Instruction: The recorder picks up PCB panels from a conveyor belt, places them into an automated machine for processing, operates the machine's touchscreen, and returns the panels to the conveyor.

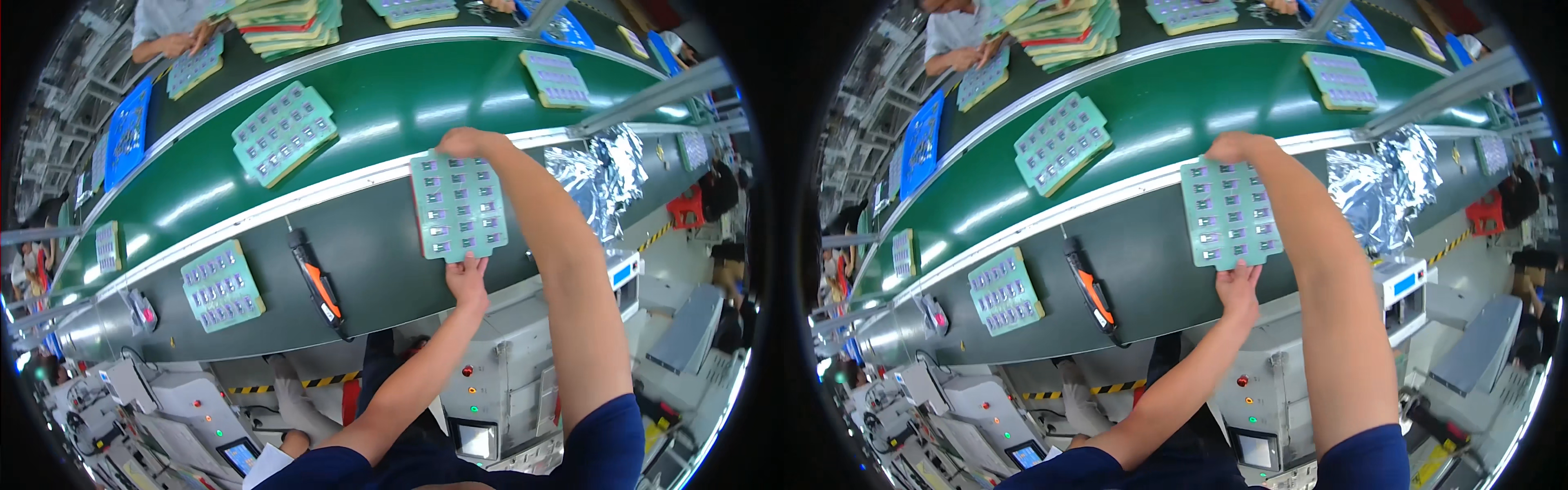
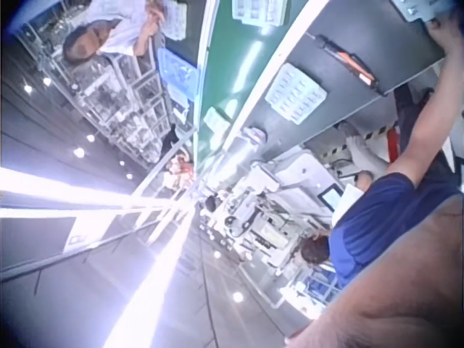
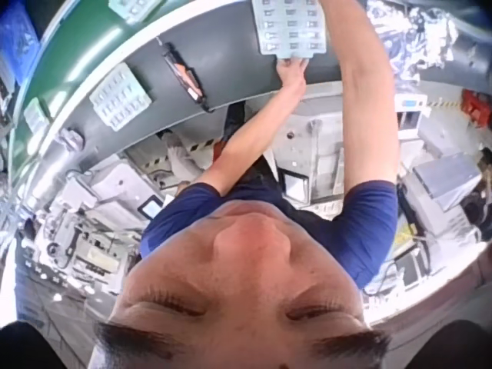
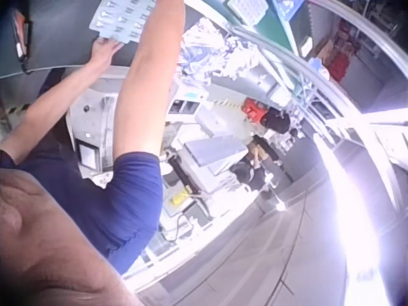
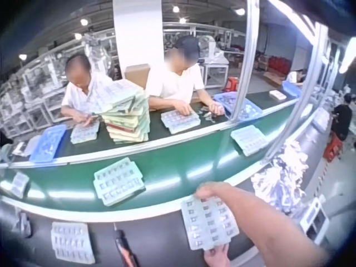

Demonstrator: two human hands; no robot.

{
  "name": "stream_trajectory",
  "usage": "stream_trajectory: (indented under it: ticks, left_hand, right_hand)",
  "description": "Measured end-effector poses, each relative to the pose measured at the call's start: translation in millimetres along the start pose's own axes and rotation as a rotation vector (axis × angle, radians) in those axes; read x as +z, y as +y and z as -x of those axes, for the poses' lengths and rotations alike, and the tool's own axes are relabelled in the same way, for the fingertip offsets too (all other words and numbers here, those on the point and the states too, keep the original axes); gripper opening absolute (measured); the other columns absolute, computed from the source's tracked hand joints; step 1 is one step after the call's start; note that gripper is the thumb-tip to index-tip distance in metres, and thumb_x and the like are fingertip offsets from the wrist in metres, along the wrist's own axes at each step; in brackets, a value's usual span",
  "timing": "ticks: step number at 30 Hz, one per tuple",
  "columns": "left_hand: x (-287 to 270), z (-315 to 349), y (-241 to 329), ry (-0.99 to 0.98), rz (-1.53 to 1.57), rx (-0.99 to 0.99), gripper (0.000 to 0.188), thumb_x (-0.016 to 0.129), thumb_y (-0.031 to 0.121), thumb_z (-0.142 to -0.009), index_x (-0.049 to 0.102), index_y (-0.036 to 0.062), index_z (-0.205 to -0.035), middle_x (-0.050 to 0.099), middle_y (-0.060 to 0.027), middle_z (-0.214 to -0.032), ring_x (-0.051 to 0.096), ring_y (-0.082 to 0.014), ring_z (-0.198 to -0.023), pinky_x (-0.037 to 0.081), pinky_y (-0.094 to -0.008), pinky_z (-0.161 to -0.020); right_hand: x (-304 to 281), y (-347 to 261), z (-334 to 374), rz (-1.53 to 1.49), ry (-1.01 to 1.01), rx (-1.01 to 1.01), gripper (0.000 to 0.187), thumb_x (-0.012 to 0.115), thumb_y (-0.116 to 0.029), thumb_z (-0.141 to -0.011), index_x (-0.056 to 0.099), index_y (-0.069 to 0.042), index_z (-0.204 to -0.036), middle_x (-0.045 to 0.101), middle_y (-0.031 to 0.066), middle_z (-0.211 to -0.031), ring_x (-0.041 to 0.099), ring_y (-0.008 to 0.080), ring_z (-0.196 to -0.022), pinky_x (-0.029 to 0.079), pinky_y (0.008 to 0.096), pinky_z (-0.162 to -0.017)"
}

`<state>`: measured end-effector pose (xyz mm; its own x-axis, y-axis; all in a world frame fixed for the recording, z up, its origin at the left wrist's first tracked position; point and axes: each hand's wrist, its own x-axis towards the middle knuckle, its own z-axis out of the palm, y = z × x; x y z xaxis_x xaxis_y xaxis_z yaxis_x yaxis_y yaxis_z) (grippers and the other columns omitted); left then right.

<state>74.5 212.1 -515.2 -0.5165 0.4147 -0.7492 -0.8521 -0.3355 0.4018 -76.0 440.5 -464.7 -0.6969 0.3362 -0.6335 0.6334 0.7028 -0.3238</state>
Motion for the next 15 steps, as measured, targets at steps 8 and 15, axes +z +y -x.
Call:
stream_trajectory:
  ticks: [8,15]
  left_hand:
    - [-29.2,28.4,43.4,-0.33,-0.067,-0.004,0.036,0.051,0.005,-0.094,0.045,0.0009,-0.129,0.052,-0.0162,-0.128,0.056,-0.033,-0.111,0.049,-0.0498,-0.095]
    - [-77.6,63.3,168.5,-0.324,-0.646,0.041,0.032,0.046,0.009,-0.097,0.042,-0.0001,-0.128,0.054,-0.0156,-0.122,0.057,-0.0287,-0.109,0.048,-0.0452,-0.094]
  right_hand:
    - [26.2,51.4,14.7,-0.107,0.103,-0.036,0.047,0.056,-0.028,-0.073,0.065,-0.003,-0.112,0.061,0.0189,-0.119,0.058,0.0347,-0.111,0.047,0.0457,-0.092]
    - [5.7,-43.6,135.5,-0.405,0.141,0.057,0.044,0.061,-0.023,-0.072,0.066,-0.002,-0.11,0.065,0.0151,-0.114,0.063,0.0296,-0.1,0.052,0.044,-0.081]
